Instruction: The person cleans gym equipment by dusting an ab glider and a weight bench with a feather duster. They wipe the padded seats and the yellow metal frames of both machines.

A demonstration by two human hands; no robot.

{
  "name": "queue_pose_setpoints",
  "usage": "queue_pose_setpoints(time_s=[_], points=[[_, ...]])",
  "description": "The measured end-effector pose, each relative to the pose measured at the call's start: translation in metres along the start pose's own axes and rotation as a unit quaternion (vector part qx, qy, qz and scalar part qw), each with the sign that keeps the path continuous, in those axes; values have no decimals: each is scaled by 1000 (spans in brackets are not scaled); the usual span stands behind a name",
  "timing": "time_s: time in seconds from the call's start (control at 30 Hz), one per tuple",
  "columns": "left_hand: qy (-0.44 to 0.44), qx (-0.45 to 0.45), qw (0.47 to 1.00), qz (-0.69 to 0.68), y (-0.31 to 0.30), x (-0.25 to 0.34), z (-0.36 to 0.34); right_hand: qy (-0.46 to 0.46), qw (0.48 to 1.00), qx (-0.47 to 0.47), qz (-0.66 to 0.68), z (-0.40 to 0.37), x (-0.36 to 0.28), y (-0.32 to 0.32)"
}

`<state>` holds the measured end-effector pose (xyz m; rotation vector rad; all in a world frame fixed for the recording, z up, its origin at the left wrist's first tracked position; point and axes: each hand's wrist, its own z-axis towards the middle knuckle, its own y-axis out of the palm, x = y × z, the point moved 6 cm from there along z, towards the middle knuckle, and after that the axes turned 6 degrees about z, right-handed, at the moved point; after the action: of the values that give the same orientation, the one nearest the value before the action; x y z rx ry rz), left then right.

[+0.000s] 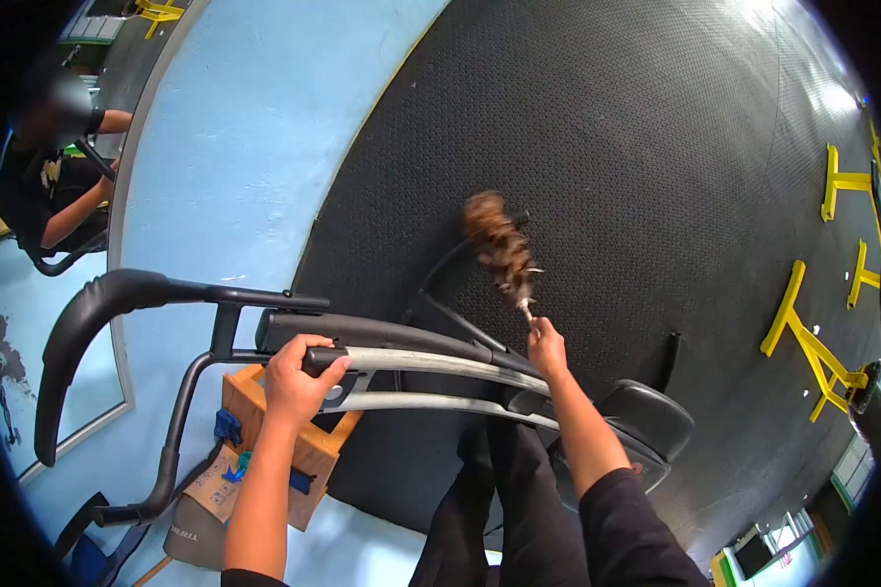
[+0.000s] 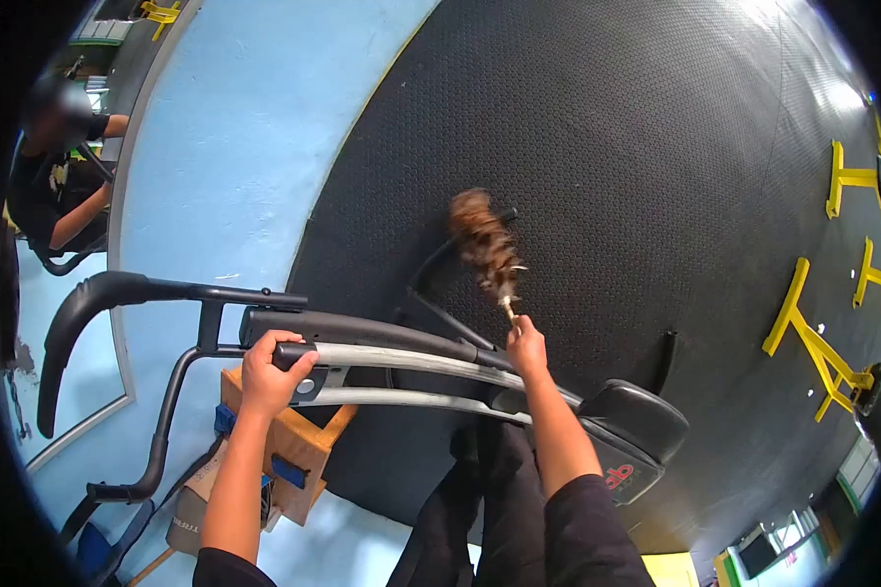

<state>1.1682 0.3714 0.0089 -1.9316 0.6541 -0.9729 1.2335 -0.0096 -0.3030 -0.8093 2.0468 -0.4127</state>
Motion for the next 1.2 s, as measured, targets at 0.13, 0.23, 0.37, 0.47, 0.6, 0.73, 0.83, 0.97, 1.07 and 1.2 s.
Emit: queue_pose_setpoints(time_s=[0.13, 0.23, 0.37, 0.47, 0.6, 0.73, 0.83, 0.97, 1.07, 1.2], points=[[-9, -10, 1000, -1, 0, 3, 5, -20, 968, -193, -161, 7, 12, -27], [-6, -10, 1000, 8, 0, 8, 7, 22, 986, -110, -121, 1, 36, -57], [-7, -10, 1000, 6, 2, 10, 10, -103, 954, -242, -144, -24, 43, -51], [-3, -14, 1000, 11, 3, 12, 11, -34, 997, -50, -40, -15, 46, -66], [2, -25, 1000, 15, 4, 11, 13, 94, 991, 43, 84, -7, 49, -49], [1, -29, 1000, 12, 4, 17, 14, -14, 985, -160, -57, -13, 14, -22], [1, -32, 999, -5, 4, 17, 12, 42, 997, -65, -5, -10, 21, -10], [-3, -39, 999, 4, 4, 15, 9, 2, 993, -108, 37, -11, 12, 11], [-11, -43, 999, -1, 5, 15, 10, 17, 986, -162, -23, -13, 6, 4], [-2, -37, 999, -20, 7, 7, 8, 78, 994, 6, 79, -8, 25, -6]])
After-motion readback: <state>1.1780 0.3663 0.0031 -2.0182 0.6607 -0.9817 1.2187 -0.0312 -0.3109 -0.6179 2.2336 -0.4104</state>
